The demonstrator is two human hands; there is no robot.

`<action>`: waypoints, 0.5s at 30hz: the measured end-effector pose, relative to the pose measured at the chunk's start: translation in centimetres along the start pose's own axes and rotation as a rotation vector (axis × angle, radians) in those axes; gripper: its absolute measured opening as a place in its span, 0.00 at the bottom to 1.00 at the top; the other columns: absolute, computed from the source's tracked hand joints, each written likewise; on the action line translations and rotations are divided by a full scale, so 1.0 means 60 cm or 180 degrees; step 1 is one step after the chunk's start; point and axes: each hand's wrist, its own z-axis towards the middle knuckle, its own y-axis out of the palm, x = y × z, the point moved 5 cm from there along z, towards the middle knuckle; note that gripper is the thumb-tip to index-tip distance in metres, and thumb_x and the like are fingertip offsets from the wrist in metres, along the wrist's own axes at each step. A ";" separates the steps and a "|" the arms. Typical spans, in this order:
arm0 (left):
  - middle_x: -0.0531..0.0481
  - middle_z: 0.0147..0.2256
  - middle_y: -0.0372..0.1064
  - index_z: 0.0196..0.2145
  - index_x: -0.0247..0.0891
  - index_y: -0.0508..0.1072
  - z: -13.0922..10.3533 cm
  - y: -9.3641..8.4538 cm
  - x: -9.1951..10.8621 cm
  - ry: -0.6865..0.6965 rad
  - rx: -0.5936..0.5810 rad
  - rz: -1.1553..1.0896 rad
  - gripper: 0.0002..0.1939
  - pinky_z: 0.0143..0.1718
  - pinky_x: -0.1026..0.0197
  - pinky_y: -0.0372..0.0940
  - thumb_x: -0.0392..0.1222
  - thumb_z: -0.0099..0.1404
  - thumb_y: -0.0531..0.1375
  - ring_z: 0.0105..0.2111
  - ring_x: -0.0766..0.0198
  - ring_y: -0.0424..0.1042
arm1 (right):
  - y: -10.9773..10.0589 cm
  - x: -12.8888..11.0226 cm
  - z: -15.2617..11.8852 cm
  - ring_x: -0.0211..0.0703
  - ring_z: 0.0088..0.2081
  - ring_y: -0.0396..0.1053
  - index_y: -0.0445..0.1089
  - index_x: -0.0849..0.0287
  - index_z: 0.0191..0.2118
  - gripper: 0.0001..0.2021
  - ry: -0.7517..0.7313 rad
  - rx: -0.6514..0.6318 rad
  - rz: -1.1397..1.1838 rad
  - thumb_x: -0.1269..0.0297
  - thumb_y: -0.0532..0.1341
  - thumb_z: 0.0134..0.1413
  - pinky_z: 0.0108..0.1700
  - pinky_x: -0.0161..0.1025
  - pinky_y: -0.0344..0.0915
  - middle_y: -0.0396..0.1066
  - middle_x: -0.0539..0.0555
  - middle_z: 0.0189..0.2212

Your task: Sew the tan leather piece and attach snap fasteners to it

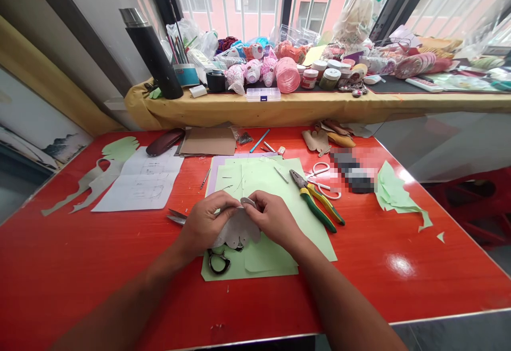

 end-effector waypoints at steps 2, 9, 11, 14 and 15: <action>0.49 0.39 0.77 0.37 0.43 0.80 0.002 -0.002 0.000 -0.0160 0.0059 -0.0143 0.07 0.44 0.59 0.68 0.38 0.69 0.61 0.42 0.58 0.76 | -0.003 -0.002 0.001 0.39 0.27 0.57 0.68 0.56 0.30 0.13 -0.0070 0.0010 0.0028 0.54 0.62 0.63 0.27 0.35 0.54 0.59 0.46 0.23; 0.51 0.32 0.76 0.38 0.41 0.79 0.002 -0.002 -0.017 -0.1035 0.0041 -0.0902 0.09 0.32 0.62 0.65 0.48 0.65 0.64 0.32 0.61 0.72 | -0.003 0.000 -0.004 0.37 0.22 0.58 0.70 0.55 0.36 0.19 0.0149 -0.0236 0.0701 0.43 0.63 0.64 0.24 0.36 0.55 0.61 0.45 0.22; 0.51 0.32 0.75 0.37 0.39 0.79 0.004 -0.002 -0.021 -0.1118 0.0039 -0.1115 0.11 0.31 0.62 0.64 0.49 0.63 0.65 0.31 0.62 0.71 | -0.004 -0.002 -0.004 0.38 0.23 0.60 0.71 0.55 0.37 0.20 0.0132 -0.0211 0.0760 0.41 0.63 0.64 0.24 0.36 0.56 0.62 0.46 0.23; 0.51 0.30 0.74 0.37 0.39 0.78 0.006 -0.001 -0.024 -0.1183 -0.0004 -0.1304 0.11 0.30 0.63 0.63 0.49 0.62 0.67 0.30 0.63 0.70 | -0.006 -0.005 -0.004 0.39 0.25 0.60 0.72 0.55 0.37 0.20 0.0122 -0.0174 0.0788 0.41 0.63 0.63 0.24 0.36 0.57 0.63 0.48 0.24; 0.51 0.30 0.74 0.37 0.39 0.78 0.006 0.000 -0.024 -0.1196 -0.0032 -0.1335 0.11 0.30 0.63 0.63 0.49 0.61 0.67 0.30 0.63 0.70 | -0.006 -0.006 -0.004 0.39 0.25 0.60 0.72 0.55 0.37 0.20 0.0116 -0.0168 0.0795 0.41 0.63 0.63 0.24 0.36 0.56 0.63 0.48 0.24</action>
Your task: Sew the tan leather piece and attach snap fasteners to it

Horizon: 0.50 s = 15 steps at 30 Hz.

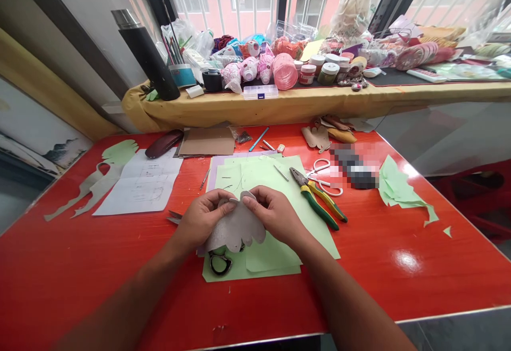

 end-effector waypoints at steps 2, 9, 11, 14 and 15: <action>0.52 0.30 0.73 0.37 0.39 0.79 0.000 0.002 -0.002 -0.0045 -0.0076 -0.0043 0.12 0.29 0.64 0.63 0.49 0.61 0.68 0.30 0.64 0.69 | 0.000 -0.002 0.000 0.38 0.25 0.59 0.72 0.55 0.37 0.19 -0.0019 -0.0003 0.0021 0.42 0.63 0.64 0.24 0.35 0.55 0.63 0.48 0.24; 0.53 0.29 0.72 0.37 0.38 0.78 -0.001 0.008 -0.005 -0.0269 -0.0179 -0.0265 0.14 0.28 0.64 0.62 0.50 0.58 0.70 0.28 0.65 0.67 | -0.003 -0.002 0.000 0.38 0.25 0.57 0.71 0.56 0.33 0.17 -0.0016 0.0097 -0.0069 0.47 0.64 0.63 0.24 0.35 0.53 0.63 0.48 0.23; 0.53 0.29 0.72 0.37 0.38 0.78 -0.001 0.009 -0.007 -0.0342 -0.0172 -0.0321 0.15 0.28 0.64 0.62 0.50 0.57 0.71 0.28 0.65 0.67 | -0.004 -0.002 -0.001 0.38 0.25 0.57 0.72 0.56 0.33 0.16 -0.0005 0.0104 -0.0055 0.47 0.64 0.63 0.24 0.35 0.53 0.64 0.48 0.23; 0.53 0.29 0.72 0.37 0.38 0.79 -0.002 0.009 -0.008 -0.0392 -0.0158 -0.0368 0.16 0.28 0.64 0.62 0.50 0.56 0.72 0.28 0.65 0.67 | -0.003 -0.002 -0.001 0.38 0.25 0.58 0.72 0.56 0.34 0.17 -0.0005 0.0095 -0.0026 0.47 0.63 0.64 0.25 0.35 0.54 0.64 0.48 0.24; 0.53 0.29 0.72 0.37 0.38 0.79 -0.003 0.009 -0.008 -0.0400 -0.0156 -0.0377 0.16 0.28 0.64 0.62 0.50 0.56 0.72 0.28 0.65 0.67 | -0.003 -0.002 -0.001 0.38 0.25 0.58 0.72 0.56 0.34 0.17 -0.0003 0.0088 -0.0017 0.47 0.63 0.64 0.25 0.35 0.54 0.64 0.48 0.24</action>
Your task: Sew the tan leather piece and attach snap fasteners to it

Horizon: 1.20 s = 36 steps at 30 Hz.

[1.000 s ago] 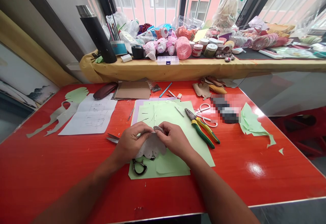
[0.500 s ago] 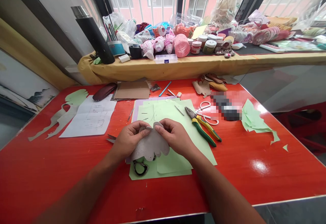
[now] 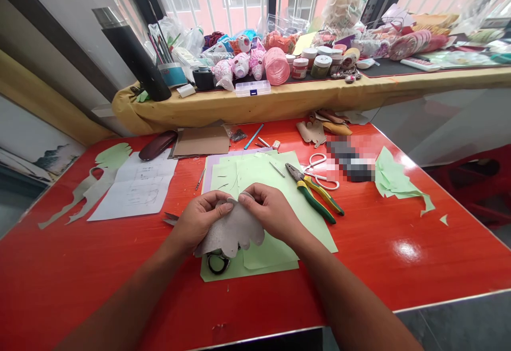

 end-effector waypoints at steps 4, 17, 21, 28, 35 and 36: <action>0.52 0.30 0.73 0.37 0.37 0.79 -0.001 0.000 0.000 -0.0011 0.0004 -0.0023 0.17 0.29 0.64 0.62 0.51 0.56 0.72 0.28 0.65 0.68 | 0.000 0.001 0.001 0.38 0.25 0.58 0.72 0.56 0.34 0.17 -0.0005 -0.0012 -0.0012 0.47 0.63 0.64 0.24 0.35 0.54 0.64 0.48 0.24; 0.52 0.32 0.71 0.41 0.38 0.77 -0.001 0.001 0.003 0.0224 -0.0101 0.0151 0.16 0.31 0.64 0.63 0.49 0.59 0.70 0.31 0.64 0.68 | 0.000 -0.005 0.000 0.38 0.29 0.60 0.73 0.57 0.35 0.15 -0.0224 -0.0016 -0.0201 0.51 0.62 0.67 0.28 0.35 0.56 0.65 0.48 0.27; 0.55 0.29 0.68 0.38 0.40 0.75 -0.008 0.000 0.010 0.0589 0.0112 0.0613 0.09 0.31 0.64 0.62 0.45 0.62 0.68 0.30 0.65 0.66 | 0.000 -0.005 0.000 0.39 0.30 0.64 0.75 0.57 0.37 0.13 -0.0294 -0.0048 -0.0048 0.53 0.63 0.66 0.29 0.36 0.60 0.69 0.50 0.29; 0.52 0.36 0.75 0.38 0.42 0.75 -0.041 0.008 0.048 0.2552 0.0602 0.1666 0.10 0.40 0.61 0.66 0.28 0.69 0.58 0.37 0.64 0.73 | -0.004 -0.024 -0.007 0.44 0.38 0.73 0.77 0.53 0.42 0.07 -0.0809 -0.0041 -0.0104 0.68 0.61 0.64 0.38 0.40 0.70 0.74 0.53 0.39; 0.51 0.36 0.77 0.39 0.41 0.73 -0.067 0.019 0.067 0.3749 0.0818 0.2428 0.13 0.40 0.57 0.66 0.23 0.68 0.60 0.37 0.62 0.74 | -0.003 -0.045 -0.014 0.46 0.45 0.73 0.76 0.53 0.38 0.15 -0.1496 0.0317 -0.0475 0.80 0.58 0.56 0.49 0.44 0.70 0.74 0.53 0.42; 0.51 0.36 0.77 0.39 0.41 0.73 -0.068 0.020 0.068 0.3804 0.0812 0.2464 0.13 0.40 0.57 0.66 0.23 0.68 0.61 0.37 0.61 0.74 | -0.003 -0.046 -0.014 0.45 0.45 0.73 0.76 0.53 0.37 0.15 -0.1522 0.0359 -0.0485 0.81 0.57 0.55 0.49 0.44 0.69 0.74 0.53 0.42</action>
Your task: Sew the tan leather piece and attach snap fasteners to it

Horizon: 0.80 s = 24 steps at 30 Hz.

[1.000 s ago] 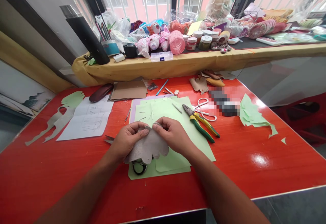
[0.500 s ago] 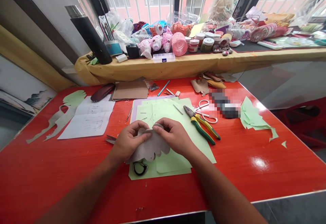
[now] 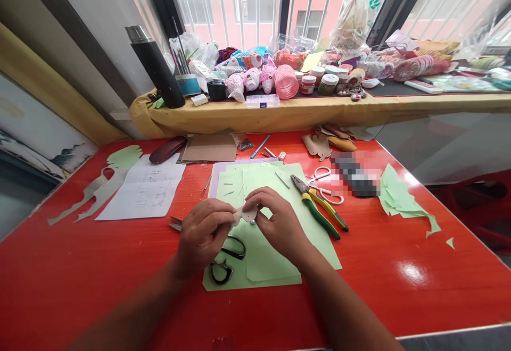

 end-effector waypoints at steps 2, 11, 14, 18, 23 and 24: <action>0.50 0.36 0.77 0.39 0.41 0.72 0.000 0.000 0.002 0.0065 -0.0006 0.0039 0.13 0.41 0.56 0.67 0.23 0.68 0.61 0.37 0.61 0.74 | -0.002 -0.002 0.000 0.45 0.45 0.74 0.76 0.53 0.37 0.15 -0.0049 0.0064 -0.0021 0.81 0.57 0.55 0.48 0.43 0.70 0.74 0.53 0.41; 0.49 0.37 0.77 0.40 0.40 0.73 -0.003 0.002 0.003 0.0168 -0.0050 0.0117 0.12 0.41 0.56 0.67 0.23 0.68 0.62 0.38 0.60 0.74 | -0.004 -0.008 0.001 0.45 0.43 0.74 0.75 0.53 0.35 0.13 -0.0122 0.0179 -0.0019 0.80 0.58 0.56 0.47 0.44 0.70 0.75 0.53 0.40; 0.49 0.37 0.78 0.40 0.40 0.73 -0.003 0.003 0.004 0.0175 -0.0040 0.0112 0.12 0.41 0.56 0.67 0.23 0.68 0.61 0.38 0.60 0.74 | -0.004 -0.008 0.001 0.45 0.43 0.74 0.75 0.54 0.35 0.13 -0.0121 0.0179 -0.0002 0.80 0.58 0.56 0.47 0.44 0.70 0.75 0.53 0.39; 0.50 0.37 0.78 0.39 0.42 0.74 -0.002 0.002 -0.003 -0.0216 -0.0049 -0.0190 0.11 0.41 0.58 0.68 0.26 0.69 0.60 0.37 0.62 0.75 | -0.003 -0.006 0.001 0.46 0.43 0.74 0.74 0.54 0.35 0.12 -0.0012 0.0124 0.0038 0.78 0.57 0.56 0.48 0.44 0.70 0.75 0.54 0.39; 0.51 0.34 0.76 0.39 0.41 0.77 -0.014 0.013 -0.039 -0.1946 -0.0165 -0.1183 0.02 0.36 0.61 0.68 0.38 0.70 0.63 0.35 0.62 0.74 | 0.001 0.009 -0.005 0.44 0.34 0.71 0.75 0.55 0.39 0.05 0.0605 -0.0035 0.0196 0.65 0.61 0.64 0.36 0.41 0.69 0.75 0.53 0.33; 0.51 0.33 0.75 0.38 0.41 0.77 -0.019 0.018 -0.047 -0.2316 -0.0194 -0.1379 0.03 0.34 0.62 0.68 0.41 0.69 0.64 0.33 0.62 0.73 | 0.002 0.013 -0.007 0.44 0.32 0.70 0.75 0.55 0.41 0.06 0.0749 -0.0068 0.0245 0.61 0.62 0.65 0.33 0.40 0.67 0.74 0.53 0.32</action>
